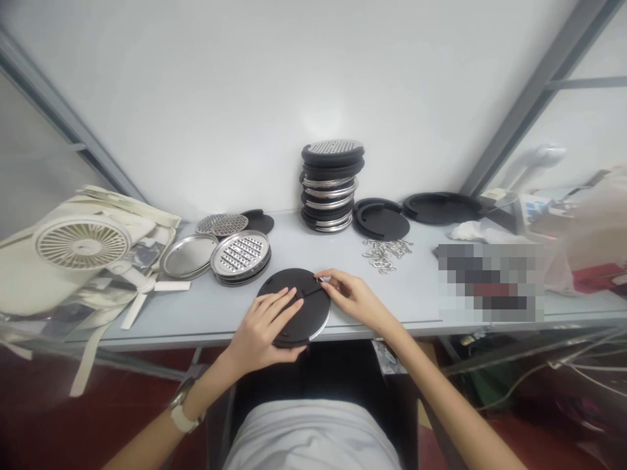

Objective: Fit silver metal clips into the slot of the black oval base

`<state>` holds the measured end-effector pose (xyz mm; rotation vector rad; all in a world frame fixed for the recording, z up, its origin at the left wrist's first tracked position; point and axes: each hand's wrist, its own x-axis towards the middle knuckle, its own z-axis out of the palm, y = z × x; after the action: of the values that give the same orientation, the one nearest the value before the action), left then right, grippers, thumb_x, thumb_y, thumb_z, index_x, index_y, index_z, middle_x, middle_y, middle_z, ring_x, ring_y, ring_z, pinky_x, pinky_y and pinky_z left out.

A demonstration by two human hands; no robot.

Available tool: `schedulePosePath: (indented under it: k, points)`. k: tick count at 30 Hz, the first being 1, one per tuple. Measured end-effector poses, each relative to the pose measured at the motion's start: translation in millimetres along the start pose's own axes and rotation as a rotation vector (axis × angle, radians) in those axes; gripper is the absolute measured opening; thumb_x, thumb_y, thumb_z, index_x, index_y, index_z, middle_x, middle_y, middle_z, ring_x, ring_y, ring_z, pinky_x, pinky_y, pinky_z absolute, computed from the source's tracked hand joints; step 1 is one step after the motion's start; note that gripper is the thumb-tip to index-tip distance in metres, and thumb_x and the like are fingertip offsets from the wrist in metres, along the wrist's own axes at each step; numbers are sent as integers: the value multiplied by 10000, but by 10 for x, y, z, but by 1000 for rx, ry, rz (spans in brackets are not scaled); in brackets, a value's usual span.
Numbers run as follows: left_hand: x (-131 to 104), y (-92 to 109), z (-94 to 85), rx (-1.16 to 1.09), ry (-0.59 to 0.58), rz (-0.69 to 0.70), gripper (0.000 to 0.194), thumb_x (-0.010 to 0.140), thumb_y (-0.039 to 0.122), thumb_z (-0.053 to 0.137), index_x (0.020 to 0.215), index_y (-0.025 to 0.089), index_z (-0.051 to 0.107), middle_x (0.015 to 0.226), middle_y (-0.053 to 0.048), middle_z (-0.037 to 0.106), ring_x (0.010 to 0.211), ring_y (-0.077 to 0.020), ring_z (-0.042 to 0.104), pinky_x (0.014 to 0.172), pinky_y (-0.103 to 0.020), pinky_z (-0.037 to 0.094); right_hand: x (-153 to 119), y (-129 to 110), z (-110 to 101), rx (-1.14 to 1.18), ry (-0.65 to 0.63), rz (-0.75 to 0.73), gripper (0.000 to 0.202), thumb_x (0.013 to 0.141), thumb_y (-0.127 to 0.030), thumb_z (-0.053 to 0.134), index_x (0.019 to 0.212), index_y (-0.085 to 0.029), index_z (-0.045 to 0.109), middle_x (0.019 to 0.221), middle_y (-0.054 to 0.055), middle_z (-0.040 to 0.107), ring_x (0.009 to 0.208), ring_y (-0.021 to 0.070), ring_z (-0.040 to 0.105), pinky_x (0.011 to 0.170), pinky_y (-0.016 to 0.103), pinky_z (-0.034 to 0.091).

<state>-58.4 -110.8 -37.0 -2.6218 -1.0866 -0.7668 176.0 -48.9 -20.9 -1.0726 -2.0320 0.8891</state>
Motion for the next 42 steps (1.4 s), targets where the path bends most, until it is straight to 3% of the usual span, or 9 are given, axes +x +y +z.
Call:
schedulePosePath:
  k: [42]
  points:
    - [9,2,-9,4,2,10,620,822,477,548,1320,113,489,1369,-159,487,1285,-289,432,1001,-423,381,-18,51,10,18,-9,27,303,945,-412,439,1144,-211,547,627,-48,444,575,124,436,576,242,369]
